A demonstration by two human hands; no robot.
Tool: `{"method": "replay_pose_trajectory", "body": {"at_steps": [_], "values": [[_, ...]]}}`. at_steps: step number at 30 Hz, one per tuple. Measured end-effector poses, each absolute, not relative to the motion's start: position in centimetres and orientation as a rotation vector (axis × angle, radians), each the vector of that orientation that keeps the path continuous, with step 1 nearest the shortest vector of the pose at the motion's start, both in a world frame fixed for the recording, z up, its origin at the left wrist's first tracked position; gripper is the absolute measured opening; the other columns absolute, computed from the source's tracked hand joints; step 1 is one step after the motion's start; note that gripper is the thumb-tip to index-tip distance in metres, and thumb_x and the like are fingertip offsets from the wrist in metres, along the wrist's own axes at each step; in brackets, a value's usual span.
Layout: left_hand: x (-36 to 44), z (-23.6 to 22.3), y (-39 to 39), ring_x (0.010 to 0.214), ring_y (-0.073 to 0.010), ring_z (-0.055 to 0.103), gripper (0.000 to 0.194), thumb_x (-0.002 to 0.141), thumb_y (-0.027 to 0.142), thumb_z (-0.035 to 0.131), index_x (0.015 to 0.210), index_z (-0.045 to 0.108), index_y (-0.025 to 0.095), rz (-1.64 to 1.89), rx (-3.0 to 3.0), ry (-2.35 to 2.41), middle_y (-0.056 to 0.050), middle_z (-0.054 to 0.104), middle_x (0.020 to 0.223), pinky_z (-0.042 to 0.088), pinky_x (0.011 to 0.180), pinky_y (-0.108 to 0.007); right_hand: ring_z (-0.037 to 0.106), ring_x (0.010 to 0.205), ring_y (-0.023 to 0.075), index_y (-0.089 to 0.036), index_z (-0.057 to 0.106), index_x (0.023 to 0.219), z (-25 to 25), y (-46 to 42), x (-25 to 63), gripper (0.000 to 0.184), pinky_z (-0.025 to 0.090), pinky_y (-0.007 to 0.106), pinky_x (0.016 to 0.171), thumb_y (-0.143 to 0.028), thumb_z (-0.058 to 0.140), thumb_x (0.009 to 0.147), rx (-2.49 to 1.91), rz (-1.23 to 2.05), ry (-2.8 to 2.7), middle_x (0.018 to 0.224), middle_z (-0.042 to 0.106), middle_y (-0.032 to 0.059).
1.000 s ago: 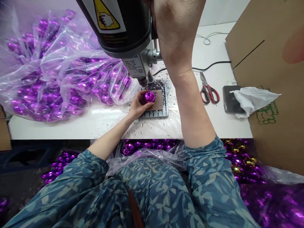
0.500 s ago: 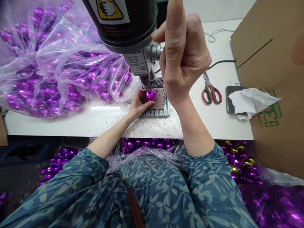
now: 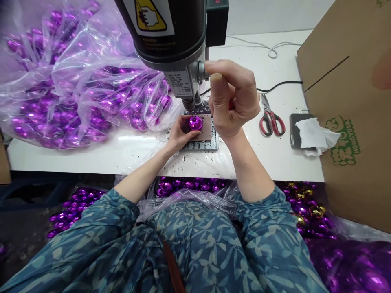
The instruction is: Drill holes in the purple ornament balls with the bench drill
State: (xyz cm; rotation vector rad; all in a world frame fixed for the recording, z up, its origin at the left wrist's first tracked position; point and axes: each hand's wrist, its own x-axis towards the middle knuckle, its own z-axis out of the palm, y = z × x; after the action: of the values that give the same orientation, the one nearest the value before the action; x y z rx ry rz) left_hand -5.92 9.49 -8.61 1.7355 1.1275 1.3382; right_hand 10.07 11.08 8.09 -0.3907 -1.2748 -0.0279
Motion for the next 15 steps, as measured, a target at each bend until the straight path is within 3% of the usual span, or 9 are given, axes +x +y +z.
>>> {"method": "replay_pose_trajectory", "body": {"at_steps": [4,7,12,15], "values": [[-6.0,-8.5,9.5,0.115,-0.0266,0.076,0.069,0.082,0.057,0.09,0.131,0.055,0.024,1.32,1.743,1.135,-0.01,0.075,0.125,0.064,0.102,-0.047,0.022,0.04,-0.006,-0.021,0.056,0.098,7.2,11.7,10.3,0.047,0.025,0.016,0.043,-0.064,0.038,0.102,-0.454,-0.031,-1.286,0.066,0.056,-0.0073],[-5.9,-8.6,9.5,0.115,-0.0267,0.076,0.07,0.081,0.058,0.09,0.131,0.055,0.024,1.335,1.745,1.128,-0.01,0.075,0.125,0.064,0.102,-0.047,0.021,0.041,-0.0037,-0.021,0.057,0.098,6.2,12.1,10.6,0.055,0.026,0.019,0.043,-0.071,0.033,0.1,-0.503,-0.028,-1.283,0.066,0.056,-0.005],[-5.9,-8.3,9.4,0.115,-0.026,0.077,0.068,0.083,0.058,0.089,0.13,0.055,0.023,1.353,1.77,1.113,-0.011,0.075,0.125,0.064,0.101,-0.045,0.036,0.043,0.002,-0.029,0.062,0.099,5.3,11.3,10.8,0.039,0.036,0.024,0.045,-0.062,0.041,0.101,-0.458,0.031,-1.313,0.066,0.059,-0.0045],[-5.8,-8.3,9.4,0.115,-0.0263,0.076,0.069,0.083,0.059,0.089,0.131,0.055,0.022,1.349,1.766,1.099,-0.011,0.075,0.125,0.064,0.101,-0.045,0.033,0.04,-0.0025,-0.027,0.063,0.1,7.6,10.3,10.1,0.03,0.028,0.022,0.042,-0.052,0.047,0.102,-0.431,0.068,-1.275,0.073,0.063,-0.0066]]}}
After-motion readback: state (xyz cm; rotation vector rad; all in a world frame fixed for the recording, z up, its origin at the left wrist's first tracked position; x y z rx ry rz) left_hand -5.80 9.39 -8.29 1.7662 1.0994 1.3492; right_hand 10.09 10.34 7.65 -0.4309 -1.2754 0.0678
